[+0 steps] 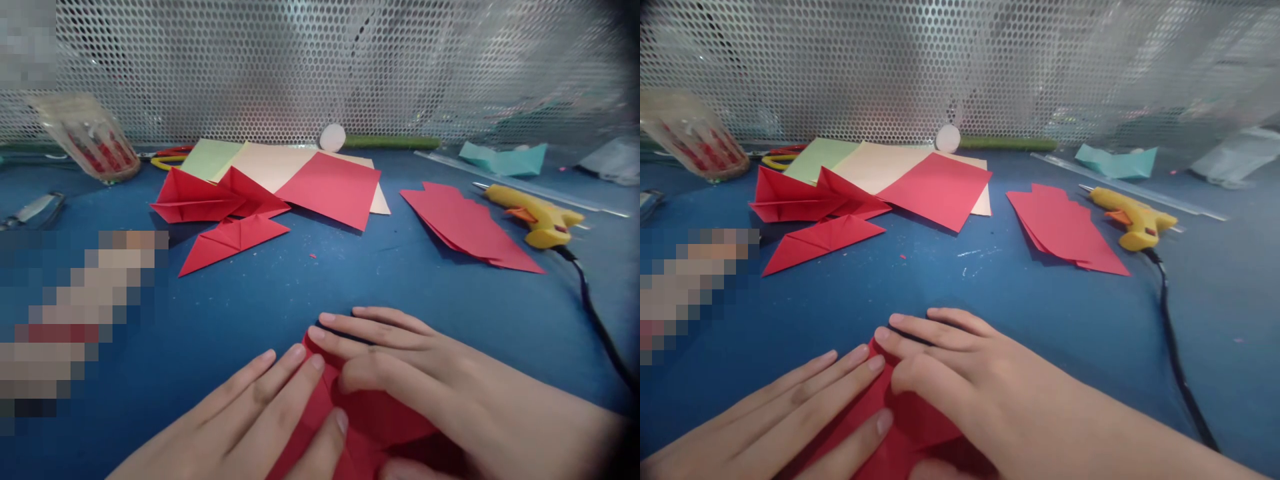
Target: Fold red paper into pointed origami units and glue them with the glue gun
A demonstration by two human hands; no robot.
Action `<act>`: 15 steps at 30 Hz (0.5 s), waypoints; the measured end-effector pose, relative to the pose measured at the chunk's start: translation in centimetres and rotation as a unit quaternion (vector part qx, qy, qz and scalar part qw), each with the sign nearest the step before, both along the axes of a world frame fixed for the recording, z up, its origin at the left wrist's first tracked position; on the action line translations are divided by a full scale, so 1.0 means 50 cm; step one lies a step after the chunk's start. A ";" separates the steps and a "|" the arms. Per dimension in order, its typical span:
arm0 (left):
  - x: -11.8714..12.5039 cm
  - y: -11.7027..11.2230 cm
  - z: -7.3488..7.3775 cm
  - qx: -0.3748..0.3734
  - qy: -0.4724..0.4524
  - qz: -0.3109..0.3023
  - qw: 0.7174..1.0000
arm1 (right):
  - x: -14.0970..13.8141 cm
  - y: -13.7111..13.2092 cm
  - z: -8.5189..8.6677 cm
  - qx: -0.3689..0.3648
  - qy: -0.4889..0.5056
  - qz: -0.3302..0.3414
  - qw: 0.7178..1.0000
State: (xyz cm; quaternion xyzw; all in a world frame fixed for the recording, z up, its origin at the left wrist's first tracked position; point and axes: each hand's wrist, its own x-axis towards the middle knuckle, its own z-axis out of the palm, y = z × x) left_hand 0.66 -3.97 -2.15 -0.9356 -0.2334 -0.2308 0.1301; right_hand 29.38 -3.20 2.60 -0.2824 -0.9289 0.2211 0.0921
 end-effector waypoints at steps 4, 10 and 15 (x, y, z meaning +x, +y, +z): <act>-0.012 -0.001 -0.006 0.017 -0.036 -0.033 0.999 | -0.002 -0.002 -0.005 0.006 0.013 -0.004 1.000; -0.008 0.000 0.006 0.017 -0.053 -0.036 0.998 | -0.006 -0.016 -0.037 0.053 0.070 -0.026 0.996; -0.011 -0.001 0.004 0.008 -0.053 -0.043 0.998 | -0.015 -0.026 -0.055 0.107 0.070 -0.031 0.991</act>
